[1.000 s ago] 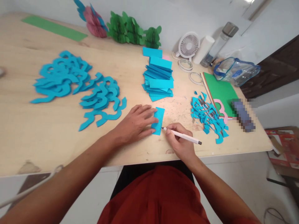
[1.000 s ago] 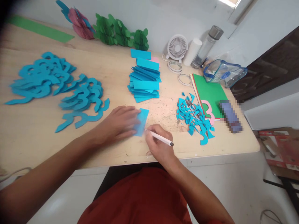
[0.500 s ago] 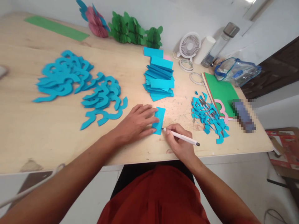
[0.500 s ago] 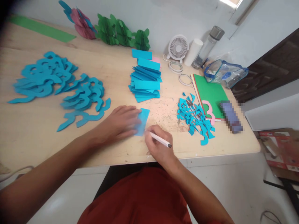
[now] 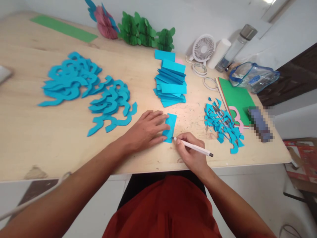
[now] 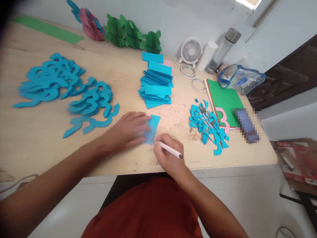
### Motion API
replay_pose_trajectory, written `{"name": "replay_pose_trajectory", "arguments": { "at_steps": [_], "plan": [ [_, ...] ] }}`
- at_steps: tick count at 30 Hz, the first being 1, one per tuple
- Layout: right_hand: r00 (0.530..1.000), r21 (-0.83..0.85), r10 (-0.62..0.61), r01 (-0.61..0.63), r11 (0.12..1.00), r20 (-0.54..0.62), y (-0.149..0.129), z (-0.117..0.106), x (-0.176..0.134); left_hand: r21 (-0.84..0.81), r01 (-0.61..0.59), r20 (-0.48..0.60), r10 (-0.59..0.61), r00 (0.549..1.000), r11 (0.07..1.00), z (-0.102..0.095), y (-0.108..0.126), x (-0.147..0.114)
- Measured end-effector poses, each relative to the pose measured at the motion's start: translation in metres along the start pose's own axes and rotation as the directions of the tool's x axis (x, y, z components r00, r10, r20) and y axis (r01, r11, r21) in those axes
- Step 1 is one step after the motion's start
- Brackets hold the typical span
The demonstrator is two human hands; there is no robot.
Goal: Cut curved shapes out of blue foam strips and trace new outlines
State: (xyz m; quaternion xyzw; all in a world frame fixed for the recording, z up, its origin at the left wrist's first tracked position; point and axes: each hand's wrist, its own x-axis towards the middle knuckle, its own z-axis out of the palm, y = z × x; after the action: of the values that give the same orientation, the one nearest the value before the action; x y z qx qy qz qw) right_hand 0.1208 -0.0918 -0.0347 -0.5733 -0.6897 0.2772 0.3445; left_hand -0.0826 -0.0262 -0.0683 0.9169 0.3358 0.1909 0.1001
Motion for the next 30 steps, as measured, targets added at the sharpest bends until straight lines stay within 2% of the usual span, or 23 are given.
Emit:
{"name": "replay_pose_trajectory", "arguments": {
  "at_steps": [12, 19, 26, 30],
  "plan": [
    [0.999, 0.004, -0.015, 0.015, 1.0, 0.041, -0.0013, 0.0005, -0.0013, -0.013, 0.009, -0.002, -0.009, 1.0, 1.0, -0.0012, 0.0011, 0.0007],
    [0.998, 0.147, -0.04, 0.046, 0.988, -0.04, 0.0015, -0.0044, -0.0007, -0.002, 0.015, 0.01, -0.015, 1.0, 1.0, -0.0004, 0.0009, 0.0003],
    [0.979, -0.014, -0.206, 0.206, 0.978, -0.008, 0.0034, 0.0015, 0.0002, -0.006, 0.005, 0.007, -0.005, 1.0, 1.0, 0.0008, -0.0004, -0.0002],
    [0.966, -0.109, -0.254, 0.257, 0.96, 0.039, 0.006, 0.005, 0.0004, -0.008, 0.011, 0.01, -0.011, 1.0, 1.0, 0.0008, 0.0001, -0.0001]
  ]
}}
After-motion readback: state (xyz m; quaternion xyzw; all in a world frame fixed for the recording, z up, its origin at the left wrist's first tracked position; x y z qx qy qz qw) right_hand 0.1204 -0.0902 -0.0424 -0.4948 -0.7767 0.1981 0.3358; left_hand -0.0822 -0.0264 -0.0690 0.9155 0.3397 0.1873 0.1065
